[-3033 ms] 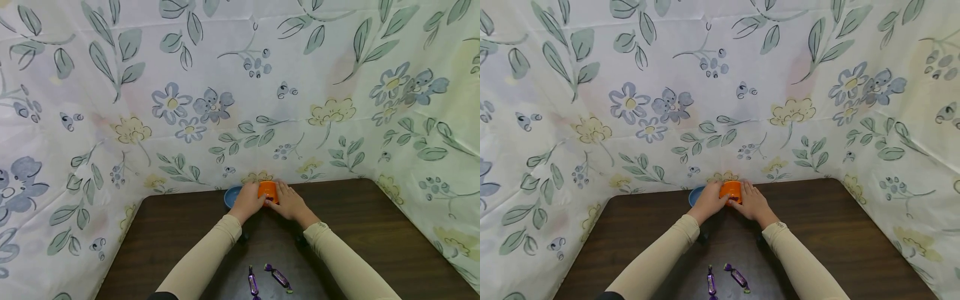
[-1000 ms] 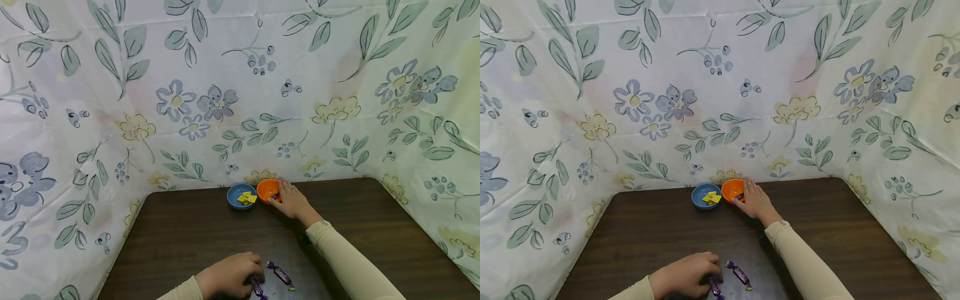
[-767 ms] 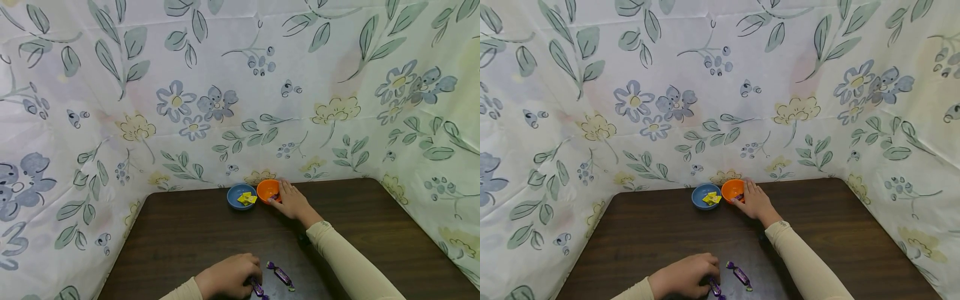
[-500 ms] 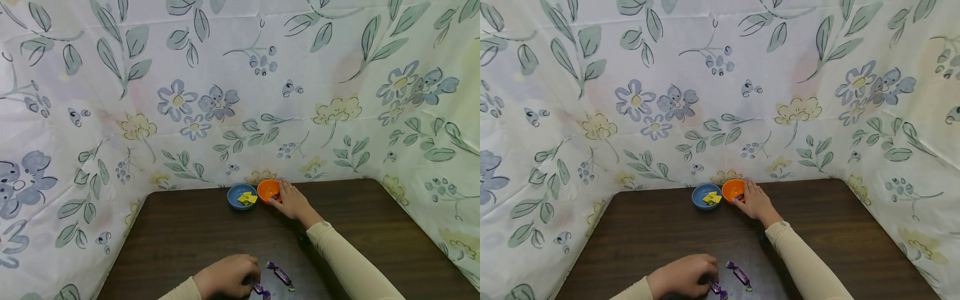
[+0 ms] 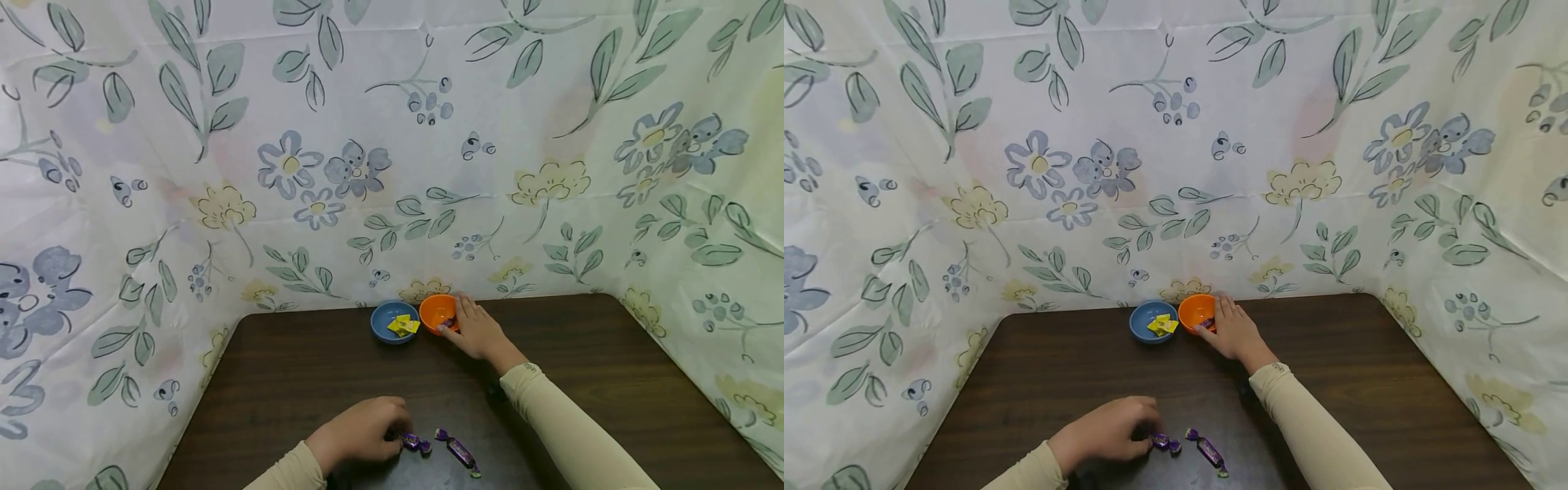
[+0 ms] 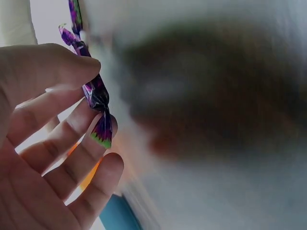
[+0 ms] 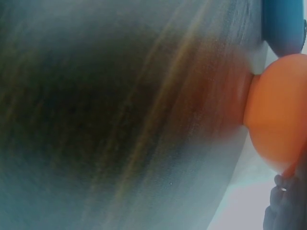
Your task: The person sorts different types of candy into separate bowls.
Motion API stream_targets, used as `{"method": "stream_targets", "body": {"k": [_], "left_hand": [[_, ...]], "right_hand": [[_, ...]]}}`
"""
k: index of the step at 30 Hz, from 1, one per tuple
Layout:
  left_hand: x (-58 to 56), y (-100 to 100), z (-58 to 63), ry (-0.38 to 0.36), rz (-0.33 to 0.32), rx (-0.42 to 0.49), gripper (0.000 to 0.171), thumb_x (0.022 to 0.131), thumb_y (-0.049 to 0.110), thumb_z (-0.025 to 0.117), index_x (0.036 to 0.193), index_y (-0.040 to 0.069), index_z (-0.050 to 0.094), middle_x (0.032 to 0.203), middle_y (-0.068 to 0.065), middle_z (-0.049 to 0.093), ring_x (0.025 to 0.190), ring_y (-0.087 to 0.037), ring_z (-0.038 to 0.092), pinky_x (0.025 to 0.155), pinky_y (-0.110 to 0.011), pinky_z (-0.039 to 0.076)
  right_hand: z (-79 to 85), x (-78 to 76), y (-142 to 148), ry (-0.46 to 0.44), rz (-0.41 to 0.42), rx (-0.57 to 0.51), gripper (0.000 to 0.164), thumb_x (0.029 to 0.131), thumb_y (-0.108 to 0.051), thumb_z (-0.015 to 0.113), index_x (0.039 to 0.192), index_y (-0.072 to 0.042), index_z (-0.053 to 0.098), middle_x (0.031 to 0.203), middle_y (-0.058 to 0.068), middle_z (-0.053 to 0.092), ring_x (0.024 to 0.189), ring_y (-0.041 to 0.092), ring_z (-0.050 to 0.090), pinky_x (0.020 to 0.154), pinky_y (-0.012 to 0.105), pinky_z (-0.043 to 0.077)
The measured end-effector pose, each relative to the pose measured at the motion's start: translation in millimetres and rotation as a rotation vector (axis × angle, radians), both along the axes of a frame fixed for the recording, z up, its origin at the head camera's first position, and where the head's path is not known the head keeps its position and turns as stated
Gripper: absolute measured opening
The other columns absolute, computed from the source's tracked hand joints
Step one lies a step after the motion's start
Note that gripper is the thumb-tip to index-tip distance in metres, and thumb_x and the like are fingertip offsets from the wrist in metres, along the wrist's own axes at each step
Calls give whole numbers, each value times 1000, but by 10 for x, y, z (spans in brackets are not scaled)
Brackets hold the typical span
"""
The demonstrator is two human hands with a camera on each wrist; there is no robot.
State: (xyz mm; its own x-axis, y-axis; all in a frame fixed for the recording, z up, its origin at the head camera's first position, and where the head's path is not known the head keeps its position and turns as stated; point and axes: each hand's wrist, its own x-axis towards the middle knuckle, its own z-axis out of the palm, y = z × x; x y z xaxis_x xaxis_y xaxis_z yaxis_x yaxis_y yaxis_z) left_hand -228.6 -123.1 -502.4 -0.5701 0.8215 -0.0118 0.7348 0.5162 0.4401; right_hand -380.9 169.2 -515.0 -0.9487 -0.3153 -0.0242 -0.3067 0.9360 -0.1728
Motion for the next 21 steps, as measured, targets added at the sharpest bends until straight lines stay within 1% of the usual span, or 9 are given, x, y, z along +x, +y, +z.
{"method": "stream_targets", "body": {"k": [4, 6, 9, 16, 18, 21], "left_hand": [[-100, -39, 8, 2, 60, -21, 12, 91, 14, 77, 102, 19, 77, 92, 13, 59, 76, 4, 50, 68, -14, 47], [-148, -60, 23, -7, 88, -22, 12, 92, 14, 78, 103, 18, 77, 92, 12, 58, 75, 3, 49, 68, -16, 47], [-227, -89, 48, 2, 125, -9, 12, 93, 16, 78, 104, 17, 76, 92, 11, 58, 76, 1, 49, 67, -18, 46], [-441, -103, 121, 105, 174, 58, 13, 92, 13, 78, 104, 12, 76, 92, 5, 61, 76, -3, 49, 69, -19, 46], [-510, -91, 148, 101, 197, 91, 12, 92, 11, 78, 104, 11, 76, 93, 3, 62, 77, -5, 51, 70, -20, 48], [-612, -59, 176, 94, 255, 132, 11, 93, 11, 77, 104, 10, 76, 94, 2, 64, 79, -7, 54, 72, -21, 51]], "right_hand": [[-13, -7, 5, 6, -1, -6, 101, 105, -72, 36, 168, 5, 15, 177, 25, 14, 164, 43, 18, 133, 57, 19], [-27, -10, 3, 1, 0, -8, 101, 105, -72, 36, 168, 4, 14, 177, 24, 13, 164, 43, 17, 133, 56, 18], [-40, -5, -4, -3, 2, -11, 101, 105, -72, 36, 168, 4, 13, 177, 24, 13, 164, 42, 17, 133, 56, 17], [-22, 26, 7, 31, 16, -22, 99, 107, -69, 38, 167, 6, 17, 176, 26, 17, 164, 43, 19, 133, 57, 20], [-13, 27, 8, 33, 15, -22, 98, 107, -69, 37, 167, 6, 17, 176, 26, 17, 164, 43, 19, 132, 57, 20], [-10, 22, 6, 32, 14, -23, 98, 107, -69, 37, 167, 6, 18, 176, 26, 17, 163, 44, 20, 132, 57, 20]]}}
